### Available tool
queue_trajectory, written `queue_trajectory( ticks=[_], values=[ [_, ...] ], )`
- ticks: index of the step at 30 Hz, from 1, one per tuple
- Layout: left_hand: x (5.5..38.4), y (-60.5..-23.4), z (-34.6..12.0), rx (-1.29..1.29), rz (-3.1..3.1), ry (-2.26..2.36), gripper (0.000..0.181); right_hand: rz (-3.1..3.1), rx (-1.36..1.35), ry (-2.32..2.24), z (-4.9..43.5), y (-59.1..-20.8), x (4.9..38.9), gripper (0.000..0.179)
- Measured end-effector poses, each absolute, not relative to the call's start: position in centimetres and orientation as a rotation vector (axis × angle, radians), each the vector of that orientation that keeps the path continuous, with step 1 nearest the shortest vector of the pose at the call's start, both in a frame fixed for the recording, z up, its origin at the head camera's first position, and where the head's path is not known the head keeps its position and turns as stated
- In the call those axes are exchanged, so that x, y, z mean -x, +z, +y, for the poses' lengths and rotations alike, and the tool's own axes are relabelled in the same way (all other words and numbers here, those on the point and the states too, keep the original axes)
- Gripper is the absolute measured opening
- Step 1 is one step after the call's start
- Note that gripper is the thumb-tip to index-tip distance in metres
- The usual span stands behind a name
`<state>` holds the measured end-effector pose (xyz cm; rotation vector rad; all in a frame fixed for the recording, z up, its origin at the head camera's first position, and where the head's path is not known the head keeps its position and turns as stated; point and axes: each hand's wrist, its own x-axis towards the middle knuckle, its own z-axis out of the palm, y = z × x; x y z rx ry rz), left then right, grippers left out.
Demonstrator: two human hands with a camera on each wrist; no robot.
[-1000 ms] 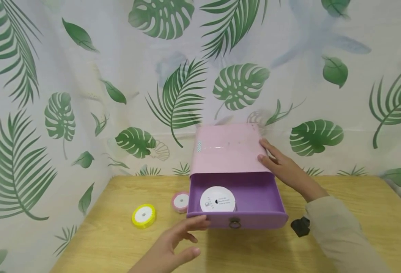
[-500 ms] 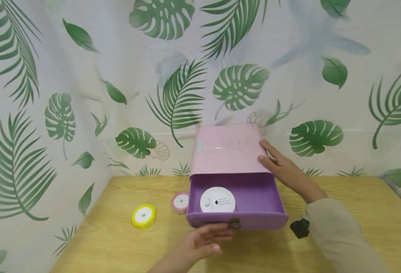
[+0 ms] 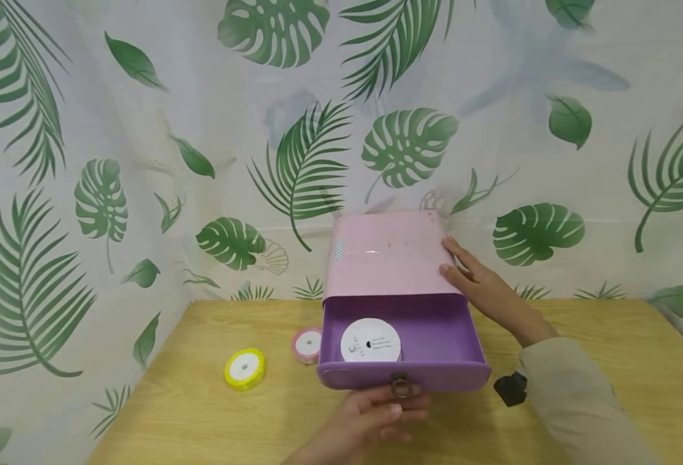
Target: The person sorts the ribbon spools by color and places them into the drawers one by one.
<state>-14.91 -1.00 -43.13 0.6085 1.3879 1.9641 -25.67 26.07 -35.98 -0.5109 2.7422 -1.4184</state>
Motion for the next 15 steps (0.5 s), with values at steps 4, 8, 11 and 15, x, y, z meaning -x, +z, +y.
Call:
queue_trajectory(
  ticks=[4, 8, 11, 15],
  values=[
    [14.65, -43.06, -0.23, -0.525, 1.383, 2.021, 0.042, 2.739, 0.506, -1.422, 26.07, -35.91, 25.63, 0.066],
    [14.46, -43.01, 0.03, -0.542, 1.455, 2.041, 0.040, 2.745, 0.500, -1.413, 26.10, -36.00, 25.63, 0.066],
    [14.38, -43.01, 0.05, -0.573, 1.505, 2.030, 0.040, 2.749, 0.500, -1.410, 26.10, -36.08, 25.66, 0.066],
    [14.59, -42.87, 0.05, -0.661, 1.538, 2.021, 0.043, 2.758, 0.500, -1.409, 26.04, -36.03, 25.66, 0.066]
  ],
)
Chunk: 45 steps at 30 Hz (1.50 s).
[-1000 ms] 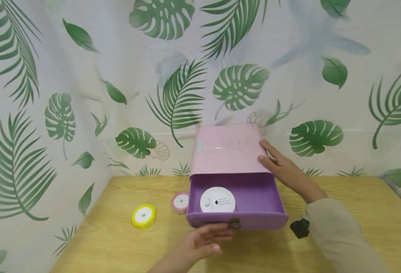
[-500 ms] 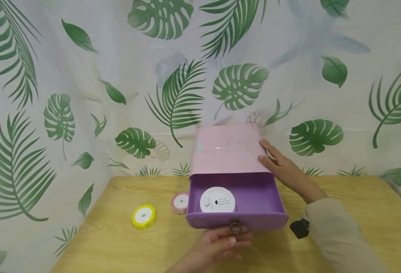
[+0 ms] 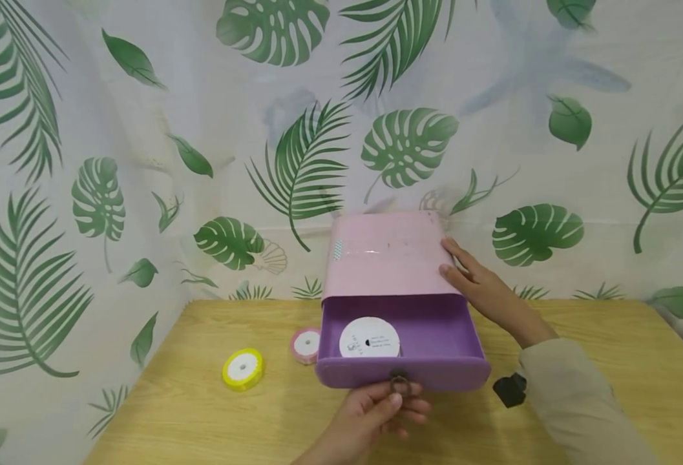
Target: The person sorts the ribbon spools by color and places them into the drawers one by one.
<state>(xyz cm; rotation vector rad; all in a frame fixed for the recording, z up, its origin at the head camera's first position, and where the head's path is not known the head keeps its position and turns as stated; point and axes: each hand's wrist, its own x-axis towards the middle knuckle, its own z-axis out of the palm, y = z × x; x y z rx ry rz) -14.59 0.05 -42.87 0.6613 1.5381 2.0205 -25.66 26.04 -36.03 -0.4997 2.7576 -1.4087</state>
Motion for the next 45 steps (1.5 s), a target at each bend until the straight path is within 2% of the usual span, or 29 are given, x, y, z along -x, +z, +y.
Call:
queue_trajectory(
  ticks=[4, 12, 28, 45],
  values=[
    [15.2, -42.4, 0.2, -0.689, 1.577, 2.048, 0.045, 2.768, 0.506, -1.407, 26.1, -35.9, 25.6, 0.065],
    [17.4, -41.8, 0.8, -0.589, 1.659, 2.110, 0.036, 2.776, 0.532, -1.357, 26.3, -35.5, 25.6, 0.065],
    [21.6, -42.0, 1.1, -0.640, 1.791, 1.998, 0.037, 2.774, 0.536, -1.303, 26.4, -34.9, 25.5, 0.065],
    [22.5, -43.0, 0.8, -0.526, 1.864, 1.939, 0.032, 2.770, 0.533, -1.337, 26.6, -35.3, 25.7, 0.064]
  ],
)
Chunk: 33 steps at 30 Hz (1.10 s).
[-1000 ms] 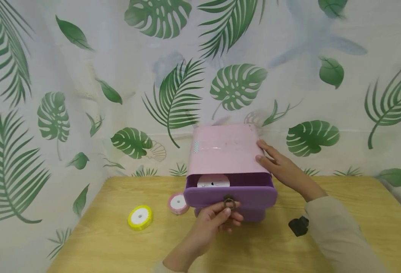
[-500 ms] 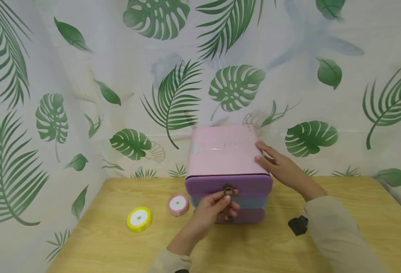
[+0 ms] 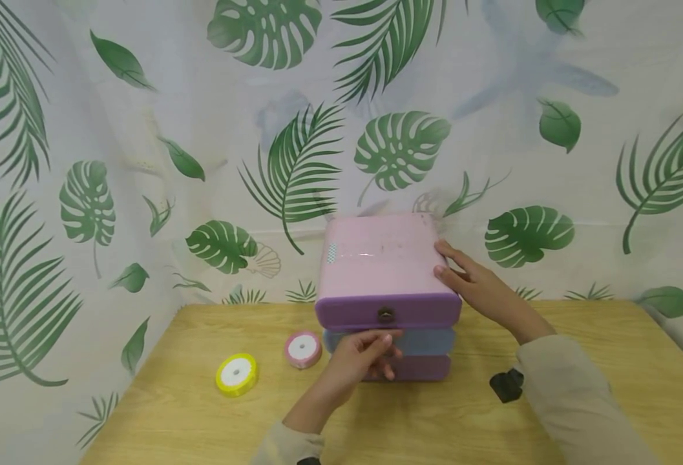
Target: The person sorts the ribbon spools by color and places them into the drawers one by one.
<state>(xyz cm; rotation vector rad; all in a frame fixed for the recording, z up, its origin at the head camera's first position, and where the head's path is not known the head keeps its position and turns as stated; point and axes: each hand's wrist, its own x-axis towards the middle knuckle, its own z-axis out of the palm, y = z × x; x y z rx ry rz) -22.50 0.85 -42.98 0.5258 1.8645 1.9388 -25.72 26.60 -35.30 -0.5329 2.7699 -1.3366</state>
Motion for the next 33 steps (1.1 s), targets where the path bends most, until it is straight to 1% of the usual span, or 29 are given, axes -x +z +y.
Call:
queue_trajectory(
  ticks=[8, 15, 19, 25, 33],
  values=[
    [22.3, -45.2, -1.7, -0.467, 1.907, 1.914, 0.037, 2.772, 0.545, -1.339, 26.8, -35.6, 25.8, 0.063],
    [22.4, -45.5, -2.6, -0.472, 1.940, 1.882, 0.037, 2.755, 0.565, -1.369, 26.8, -35.6, 25.9, 0.063],
    [22.4, -46.0, -2.2, -0.476, 1.977, 1.823, 0.037, 2.749, 0.568, -1.372, 26.7, -35.7, 25.9, 0.063],
    [22.7, -46.3, -0.7, -0.460, 1.947, 1.773, 0.043, 2.749, 0.561, -1.376, 26.7, -35.8, 25.8, 0.063],
    [23.0, -46.8, 1.1, -0.382, 1.946, 1.781, 0.033, 2.746, 0.566, -1.384, 26.6, -35.8, 25.8, 0.062]
  ],
)
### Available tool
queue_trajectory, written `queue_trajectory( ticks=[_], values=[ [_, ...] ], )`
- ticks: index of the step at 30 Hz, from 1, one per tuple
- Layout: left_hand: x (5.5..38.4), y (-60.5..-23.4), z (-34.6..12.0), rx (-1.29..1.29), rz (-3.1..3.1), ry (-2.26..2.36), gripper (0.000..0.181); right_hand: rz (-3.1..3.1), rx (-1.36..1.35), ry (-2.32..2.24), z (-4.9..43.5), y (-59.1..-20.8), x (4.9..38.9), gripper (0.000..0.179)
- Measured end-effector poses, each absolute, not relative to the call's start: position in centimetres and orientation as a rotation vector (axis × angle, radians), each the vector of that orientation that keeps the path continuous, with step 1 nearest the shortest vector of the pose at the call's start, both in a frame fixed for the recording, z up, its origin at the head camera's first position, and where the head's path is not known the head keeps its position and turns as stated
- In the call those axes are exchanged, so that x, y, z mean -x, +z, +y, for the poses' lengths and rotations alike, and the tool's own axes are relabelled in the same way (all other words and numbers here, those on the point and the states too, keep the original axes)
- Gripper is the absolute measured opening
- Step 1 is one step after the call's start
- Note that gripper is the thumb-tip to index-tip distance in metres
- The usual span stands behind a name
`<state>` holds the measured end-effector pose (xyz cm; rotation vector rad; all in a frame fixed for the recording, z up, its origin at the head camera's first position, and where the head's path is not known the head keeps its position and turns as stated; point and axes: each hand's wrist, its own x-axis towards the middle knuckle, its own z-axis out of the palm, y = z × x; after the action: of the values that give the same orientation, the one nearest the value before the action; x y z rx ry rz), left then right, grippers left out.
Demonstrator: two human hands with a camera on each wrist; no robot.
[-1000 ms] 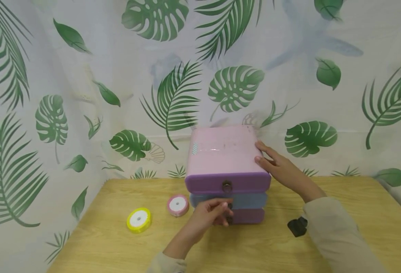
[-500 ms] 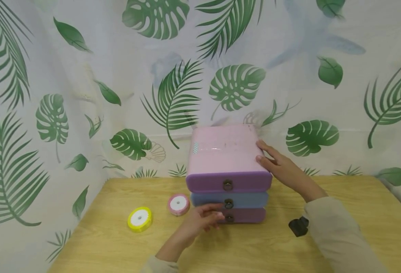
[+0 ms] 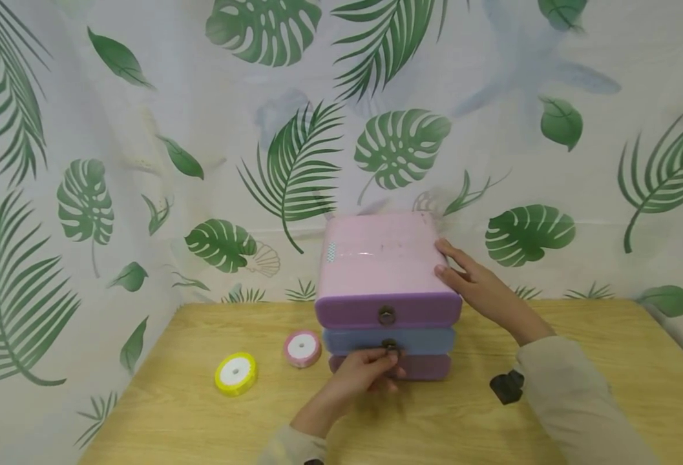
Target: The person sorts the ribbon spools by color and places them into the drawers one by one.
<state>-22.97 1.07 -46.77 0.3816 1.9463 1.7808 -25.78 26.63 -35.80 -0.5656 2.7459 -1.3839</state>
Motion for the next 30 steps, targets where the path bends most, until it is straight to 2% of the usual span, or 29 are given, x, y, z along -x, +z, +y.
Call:
queue_trajectory(
  ticks=[18, 30],
  values=[
    [21.9, -47.4, 0.3, -0.412, 1.959, 1.760, 0.031, 2.762, 0.551, -1.389, 26.5, -35.9, 25.7, 0.063],
    [20.1, -46.3, -0.9, -0.504, 1.817, 1.724, 0.035, 2.748, 0.588, -1.415, 26.3, -35.8, 25.7, 0.063]
  ],
)
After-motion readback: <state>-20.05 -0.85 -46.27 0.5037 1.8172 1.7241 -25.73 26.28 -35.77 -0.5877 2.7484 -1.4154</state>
